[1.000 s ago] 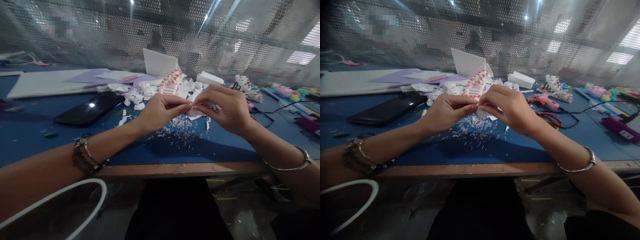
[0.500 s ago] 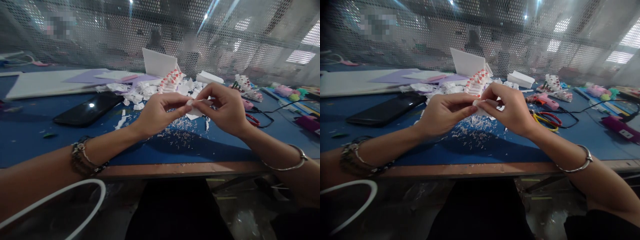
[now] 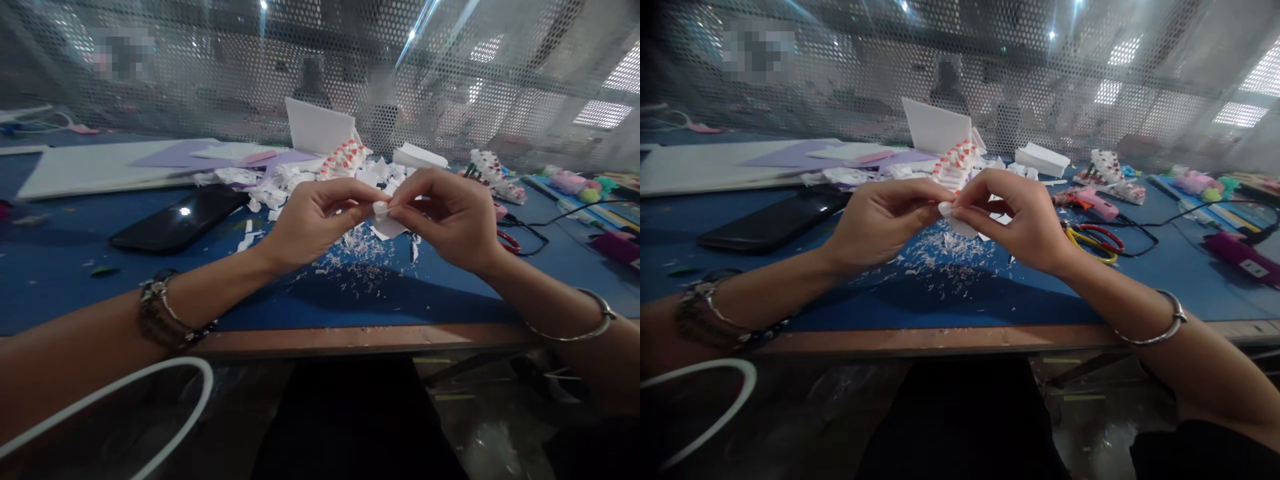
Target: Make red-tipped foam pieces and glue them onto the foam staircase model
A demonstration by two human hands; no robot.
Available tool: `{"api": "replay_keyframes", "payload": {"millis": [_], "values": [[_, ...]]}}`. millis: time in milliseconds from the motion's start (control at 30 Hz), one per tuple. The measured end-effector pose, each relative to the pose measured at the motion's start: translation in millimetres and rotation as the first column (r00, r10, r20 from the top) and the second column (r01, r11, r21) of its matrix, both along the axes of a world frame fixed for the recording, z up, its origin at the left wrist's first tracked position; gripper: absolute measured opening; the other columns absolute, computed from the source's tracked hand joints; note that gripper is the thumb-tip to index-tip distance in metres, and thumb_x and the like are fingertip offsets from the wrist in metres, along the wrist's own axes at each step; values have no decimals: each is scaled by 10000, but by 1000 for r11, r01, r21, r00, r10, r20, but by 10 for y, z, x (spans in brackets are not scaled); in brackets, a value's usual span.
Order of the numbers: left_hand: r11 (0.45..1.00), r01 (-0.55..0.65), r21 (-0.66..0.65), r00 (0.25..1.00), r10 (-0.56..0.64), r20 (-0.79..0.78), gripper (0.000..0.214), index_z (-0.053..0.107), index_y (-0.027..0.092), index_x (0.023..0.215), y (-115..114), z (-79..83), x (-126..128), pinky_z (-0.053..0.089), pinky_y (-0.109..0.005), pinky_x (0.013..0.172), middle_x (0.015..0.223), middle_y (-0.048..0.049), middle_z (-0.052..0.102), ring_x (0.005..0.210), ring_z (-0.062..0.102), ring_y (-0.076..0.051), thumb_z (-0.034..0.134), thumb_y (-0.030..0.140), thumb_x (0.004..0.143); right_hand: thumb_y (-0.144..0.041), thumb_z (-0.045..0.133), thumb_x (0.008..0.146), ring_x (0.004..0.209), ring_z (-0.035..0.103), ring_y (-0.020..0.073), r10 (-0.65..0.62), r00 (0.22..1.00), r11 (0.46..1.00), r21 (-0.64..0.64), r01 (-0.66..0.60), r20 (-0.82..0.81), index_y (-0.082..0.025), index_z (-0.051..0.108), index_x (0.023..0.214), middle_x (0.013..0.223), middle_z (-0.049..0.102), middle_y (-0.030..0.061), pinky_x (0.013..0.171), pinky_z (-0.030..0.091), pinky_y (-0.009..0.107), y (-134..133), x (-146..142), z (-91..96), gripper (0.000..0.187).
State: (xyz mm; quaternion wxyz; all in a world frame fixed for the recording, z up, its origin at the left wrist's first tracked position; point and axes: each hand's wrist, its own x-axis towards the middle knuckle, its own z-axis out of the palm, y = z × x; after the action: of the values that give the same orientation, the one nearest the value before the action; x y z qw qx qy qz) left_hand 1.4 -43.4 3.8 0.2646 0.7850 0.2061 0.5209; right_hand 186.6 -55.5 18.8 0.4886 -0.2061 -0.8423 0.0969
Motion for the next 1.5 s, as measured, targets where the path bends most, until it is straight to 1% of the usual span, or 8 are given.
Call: {"api": "replay_keyframes", "payload": {"millis": [300, 533, 733, 967, 1133, 1267, 1400, 1500], "values": [[998, -22, 64, 998, 18, 58, 108, 650, 223, 863, 10, -27, 18, 475, -241, 642, 857, -25, 619, 769, 568, -128, 619, 268, 770, -257, 576, 797, 721, 588, 109, -54, 998, 997, 54, 52, 39, -176, 570, 771, 766, 615, 14, 660, 530, 252, 0, -14, -51, 86], [978, -54, 202, 999, 52, 14, 156, 682, 242, 908, -66, -16, 26, 495, -270, 721, 906, -34, 659, 854, 597, -155, 589, 232, 783, -287, 580, 796, 712, 573, 97, -86, 996, 992, 92, 89, -30, -181, 529, 754, 746, 579, -7, 667, 525, 242, 32, -9, -61, 125], [961, -87, 264, 994, 102, -47, 128, 679, 237, 882, -56, -11, 15, 482, -247, 694, 846, -17, 663, 791, 592, -136, 599, 271, 789, -283, 598, 781, 603, 548, 67, -24, 1000, 999, -28, 24, -18, -193, 500, 794, 705, 545, -26, 528, 493, 175, 39, -8, -67, 134], [994, -96, 50, 992, 99, -72, 175, 696, 168, 848, -59, 35, 37, 472, -201, 644, 824, -28, 687, 740, 599, -119, 580, 286, 794, -220, 592, 784, 699, 576, 78, -9, 997, 995, 97, 2, 72, -207, 530, 943, 799, 592, -18, 648, 512, 210, 16, 24, 4, 171], [996, -83, -26, 995, 81, -63, 194, 695, 147, 844, -33, 23, 43, 479, -206, 684, 832, -33, 693, 780, 604, -129, 588, 297, 782, -274, 537, 822, 735, 596, 119, -202, 950, 951, 278, 132, 239, -264, 626, 899, 838, 644, -2, 695, 515, 264, -26, 74, 87, 119], [995, -69, -75, 997, 66, -34, 194, 695, 162, 847, 3, -7, 35, 476, -204, 631, 794, -25, 685, 727, 593, -117, 586, 308, 781, -271, 531, 830, 813, 599, 120, -216, 935, 932, 344, 112, 280, -260, 642, 938, 889, 651, 15, 738, 506, 239, -24, 116, 125, 155], [992, -60, -115, 998, 57, -29, 209, 696, 152, 845, -2, -12, 37, 473, -209, 648, 820, -32, 687, 750, 603, -126, 600, 323, 772, -276, 588, 795, 826, 601, 119, -159, 943, 934, 353, 47, 293, -204, 622, 958, 899, 658, 23, 754, 501, 245, 2, 113, 105, 182], [991, -70, -115, 997, 67, -28, 186, 695, 153, 848, -13, -4, 43, 477, -218, 674, 834, -33, 691, 767, 608, -131, 609, 298, 770, -269, 614, 776, 723, 612, 102, -196, 948, 940, 324, 109, 252, -181, 620, 934, 849, 671, 9, 686, 507, 233, 2, 83, 80, 181]]}}
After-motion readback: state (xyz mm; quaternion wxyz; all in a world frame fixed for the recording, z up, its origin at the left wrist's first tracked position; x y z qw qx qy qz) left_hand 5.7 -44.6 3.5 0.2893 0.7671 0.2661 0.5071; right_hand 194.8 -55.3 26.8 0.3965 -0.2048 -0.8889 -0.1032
